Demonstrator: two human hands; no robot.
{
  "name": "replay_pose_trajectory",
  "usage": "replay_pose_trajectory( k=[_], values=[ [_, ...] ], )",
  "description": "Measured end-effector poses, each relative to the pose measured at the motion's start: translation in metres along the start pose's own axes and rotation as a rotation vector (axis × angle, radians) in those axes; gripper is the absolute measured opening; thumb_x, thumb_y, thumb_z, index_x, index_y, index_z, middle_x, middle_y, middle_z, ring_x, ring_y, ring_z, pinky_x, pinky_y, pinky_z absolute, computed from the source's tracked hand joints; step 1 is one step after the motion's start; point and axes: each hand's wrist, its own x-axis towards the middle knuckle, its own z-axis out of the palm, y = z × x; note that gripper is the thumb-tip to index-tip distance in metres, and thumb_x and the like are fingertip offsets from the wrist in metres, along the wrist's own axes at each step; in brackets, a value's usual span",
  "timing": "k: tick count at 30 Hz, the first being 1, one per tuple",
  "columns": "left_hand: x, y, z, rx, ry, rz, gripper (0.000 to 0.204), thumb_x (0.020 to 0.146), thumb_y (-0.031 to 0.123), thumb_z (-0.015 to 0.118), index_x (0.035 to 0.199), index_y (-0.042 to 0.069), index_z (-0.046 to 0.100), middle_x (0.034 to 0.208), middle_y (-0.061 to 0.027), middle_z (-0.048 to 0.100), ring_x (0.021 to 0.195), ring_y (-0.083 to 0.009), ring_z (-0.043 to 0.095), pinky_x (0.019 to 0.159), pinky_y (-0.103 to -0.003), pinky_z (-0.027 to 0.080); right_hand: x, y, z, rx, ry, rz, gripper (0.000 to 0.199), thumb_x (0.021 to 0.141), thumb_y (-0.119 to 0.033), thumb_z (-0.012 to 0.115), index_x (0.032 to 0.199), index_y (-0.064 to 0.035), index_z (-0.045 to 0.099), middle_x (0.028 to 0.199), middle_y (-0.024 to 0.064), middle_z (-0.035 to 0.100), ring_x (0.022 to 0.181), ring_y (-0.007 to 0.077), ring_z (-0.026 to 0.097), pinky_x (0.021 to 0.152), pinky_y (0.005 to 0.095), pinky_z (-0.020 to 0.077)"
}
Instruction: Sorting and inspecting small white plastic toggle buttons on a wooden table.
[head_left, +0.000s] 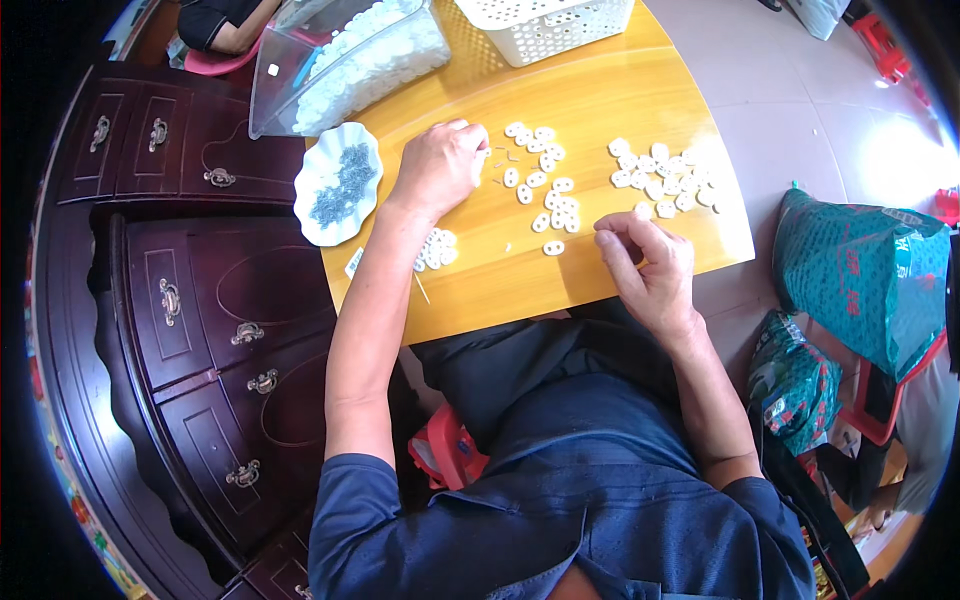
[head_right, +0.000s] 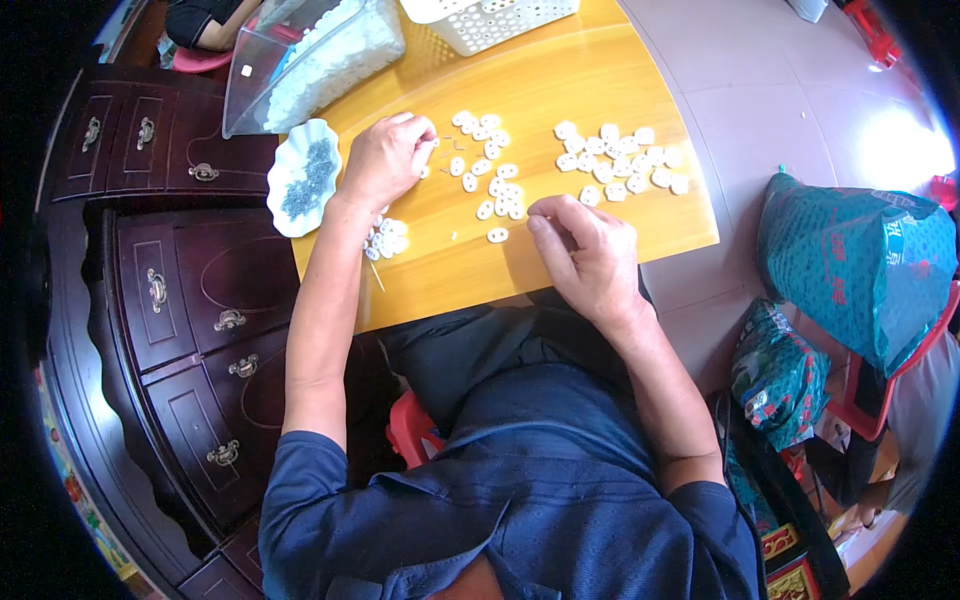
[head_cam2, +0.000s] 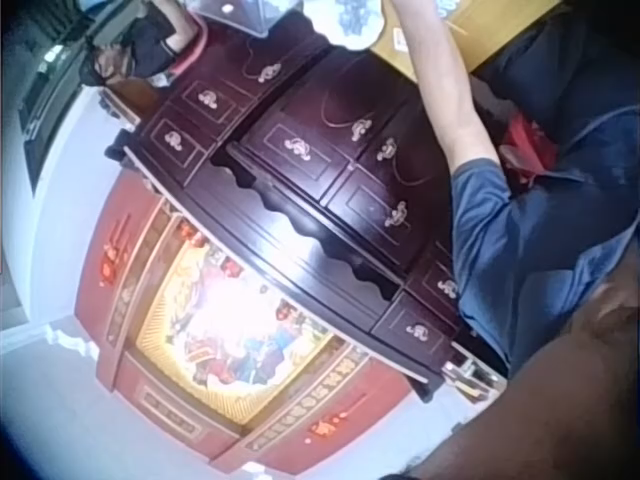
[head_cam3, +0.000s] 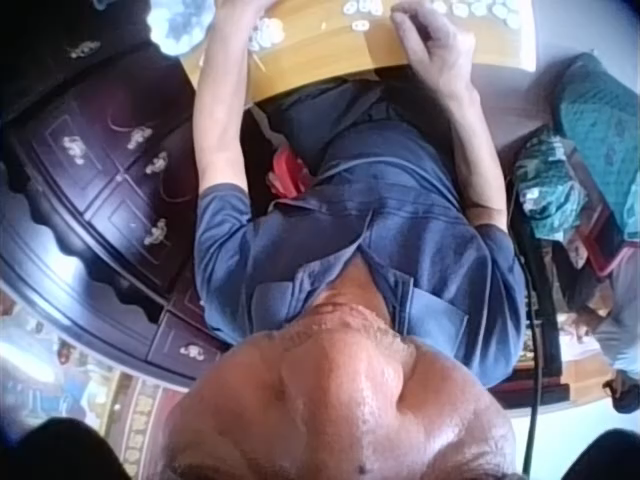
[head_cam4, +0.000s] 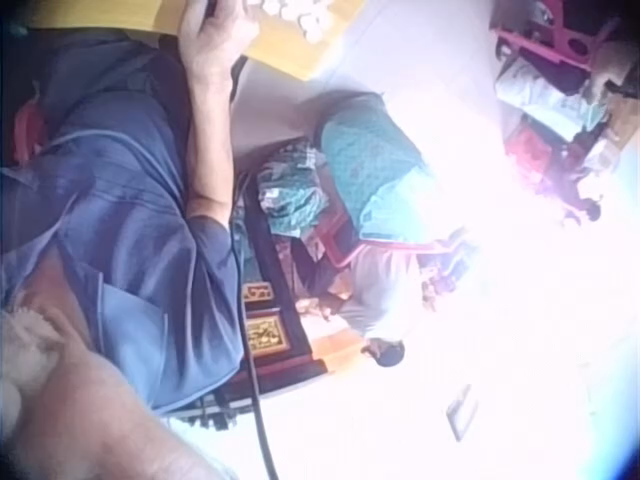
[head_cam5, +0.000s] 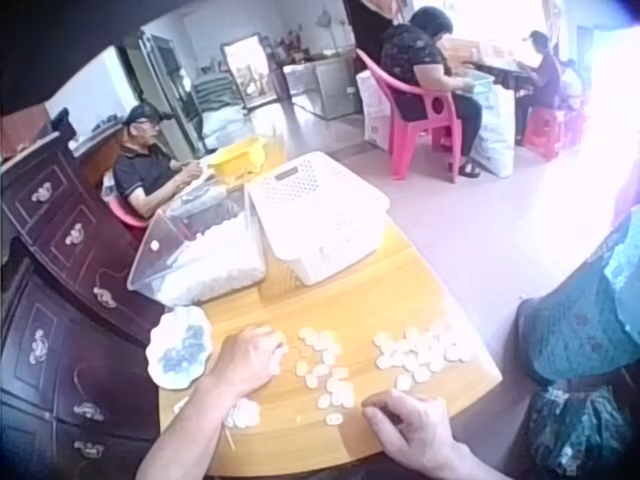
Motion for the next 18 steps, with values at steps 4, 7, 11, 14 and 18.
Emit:
replay_pose_trajectory(
  k=[4, 7, 11, 14, 18],
  values=[
    [0.006, -0.004, -0.007, -0.030, -0.085, -0.034, 0.008, 0.090, 0.012, 0.068, 0.090, 0.004, 0.067, 0.088, -0.0142, 0.070, 0.085, -0.0339, 0.069, 0.076, -0.045, 0.054, 0.000, -0.003, 0.001, 0.015, -0.006, 0.003, 0.005, 0.093, -0.008, 0.071, 0.096, -0.0045, 0.070, 0.074, 0.0123, 0.069, 0.065, 0.0232, 0.071, 0.060, 0.0314, 0.0549],
    [0.009, -0.005, -0.012, -0.073, -0.119, -0.025, 0.008, 0.089, 0.010, 0.068, 0.089, 0.003, 0.065, 0.087, -0.0159, 0.070, 0.084, -0.0351, 0.068, 0.076, -0.045, 0.054, -0.001, -0.003, 0.002, 0.001, -0.008, 0.009, 0.005, 0.093, -0.009, 0.071, 0.096, -0.0045, 0.070, 0.074, 0.0122, 0.069, 0.065, 0.0236, 0.071, 0.060, 0.0314, 0.0549],
    [0.007, -0.006, -0.015, -0.084, -0.173, -0.042, 0.008, 0.087, 0.009, 0.068, 0.088, 0.002, 0.064, 0.086, -0.0172, 0.070, 0.084, -0.0365, 0.069, 0.076, -0.046, 0.054, 0.000, -0.004, 0.003, 0.009, -0.016, -0.002, 0.006, 0.093, -0.009, 0.071, 0.096, -0.0043, 0.070, 0.074, 0.0121, 0.069, 0.065, 0.0235, 0.071, 0.060, 0.0313, 0.0551],
    [0.000, -0.003, -0.020, -0.186, -0.129, -0.074, 0.008, 0.087, 0.009, 0.068, 0.088, 0.003, 0.064, 0.084, -0.0163, 0.069, 0.081, -0.0354, 0.069, 0.075, -0.046, 0.054, 0.000, -0.006, 0.004, 0.040, -0.032, 0.018, 0.007, 0.093, -0.009, 0.071, 0.097, -0.0038, 0.071, 0.075, 0.0122, 0.070, 0.066, 0.0223, 0.071, 0.061, 0.0307, 0.0552],
    [-0.023, 0.028, -0.037, -0.407, 0.016, -0.080, 0.010, 0.087, 0.008, 0.070, 0.086, 0.002, 0.062, 0.077, -0.0132, 0.067, 0.071, -0.0298, 0.068, 0.068, -0.040, 0.054, -0.002, -0.006, 0.005, 0.120, -0.054, 0.091, 0.009, 0.095, -0.010, 0.070, 0.100, -0.0024, 0.071, 0.077, 0.0111, 0.071, 0.067, 0.0163, 0.070, 0.063, 0.0283, 0.0550]
  ],
)
